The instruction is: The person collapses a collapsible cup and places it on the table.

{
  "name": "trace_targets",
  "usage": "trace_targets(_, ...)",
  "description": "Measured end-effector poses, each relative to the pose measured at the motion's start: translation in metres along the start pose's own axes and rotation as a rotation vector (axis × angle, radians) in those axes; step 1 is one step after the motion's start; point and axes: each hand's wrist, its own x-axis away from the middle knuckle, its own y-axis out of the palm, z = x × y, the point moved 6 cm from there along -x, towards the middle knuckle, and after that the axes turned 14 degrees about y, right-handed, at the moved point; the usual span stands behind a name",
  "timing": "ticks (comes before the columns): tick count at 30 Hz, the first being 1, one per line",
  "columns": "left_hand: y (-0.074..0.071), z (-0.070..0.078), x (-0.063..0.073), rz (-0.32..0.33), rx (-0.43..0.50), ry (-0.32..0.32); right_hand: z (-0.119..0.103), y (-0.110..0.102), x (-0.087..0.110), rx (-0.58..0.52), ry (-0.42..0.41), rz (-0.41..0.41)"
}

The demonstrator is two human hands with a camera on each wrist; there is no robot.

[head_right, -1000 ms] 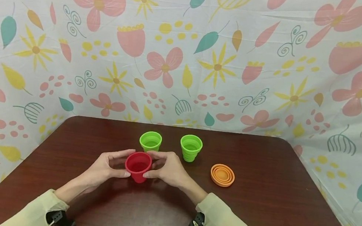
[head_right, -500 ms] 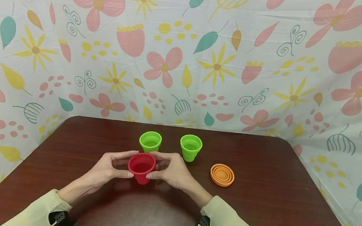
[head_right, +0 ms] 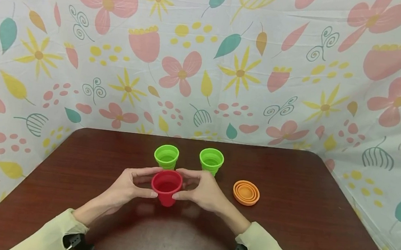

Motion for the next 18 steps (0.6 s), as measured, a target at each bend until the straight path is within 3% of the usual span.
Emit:
trace_targets(9, 0.013, 0.0, -0.004, -0.01, -0.032, -0.005, 0.001, -0.011, 0.013, -0.005, -0.013, -0.023)
trace_targets(18, 0.02, 0.002, -0.006, -0.021, -0.052, -0.013, 0.002, -0.019, 0.022, 0.046, 0.008, 0.007)
